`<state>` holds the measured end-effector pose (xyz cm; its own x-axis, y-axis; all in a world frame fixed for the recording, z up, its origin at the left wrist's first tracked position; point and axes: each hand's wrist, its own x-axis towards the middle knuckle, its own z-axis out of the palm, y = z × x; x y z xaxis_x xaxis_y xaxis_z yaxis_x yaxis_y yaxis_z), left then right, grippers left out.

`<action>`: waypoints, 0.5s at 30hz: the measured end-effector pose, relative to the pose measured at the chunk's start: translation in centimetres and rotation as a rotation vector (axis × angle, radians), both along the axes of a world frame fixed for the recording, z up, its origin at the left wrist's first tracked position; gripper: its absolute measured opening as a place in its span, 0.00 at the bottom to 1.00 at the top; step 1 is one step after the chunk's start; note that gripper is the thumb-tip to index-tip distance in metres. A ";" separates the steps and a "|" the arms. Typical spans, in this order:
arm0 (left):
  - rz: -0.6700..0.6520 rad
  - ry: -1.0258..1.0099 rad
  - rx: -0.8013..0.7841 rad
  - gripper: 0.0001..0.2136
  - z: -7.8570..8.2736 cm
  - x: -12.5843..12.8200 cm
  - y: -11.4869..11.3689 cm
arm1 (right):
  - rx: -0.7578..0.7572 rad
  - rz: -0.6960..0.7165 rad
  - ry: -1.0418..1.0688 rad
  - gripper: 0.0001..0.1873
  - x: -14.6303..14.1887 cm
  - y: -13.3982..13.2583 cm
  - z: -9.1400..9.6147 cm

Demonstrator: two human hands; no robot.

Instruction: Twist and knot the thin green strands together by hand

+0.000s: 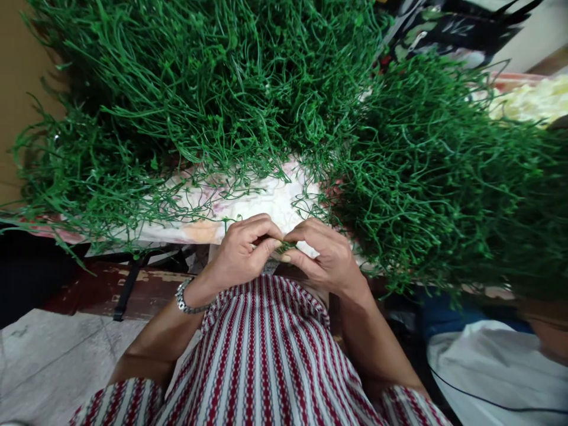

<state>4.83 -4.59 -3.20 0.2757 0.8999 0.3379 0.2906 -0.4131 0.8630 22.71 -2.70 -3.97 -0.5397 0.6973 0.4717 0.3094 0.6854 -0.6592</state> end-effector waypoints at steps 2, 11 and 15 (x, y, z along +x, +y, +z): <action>0.013 -0.008 -0.025 0.05 0.0 -0.2 -0.1 | -0.059 0.018 0.021 0.08 0.2 0.0 -0.1; -0.063 0.155 0.058 0.05 -0.5 -0.3 -0.3 | -0.108 0.052 -0.012 0.07 0.0 -0.3 -0.2; -0.096 0.241 0.045 0.06 -0.4 -0.4 -0.4 | -0.131 0.091 -0.042 0.10 -0.4 -0.7 -0.3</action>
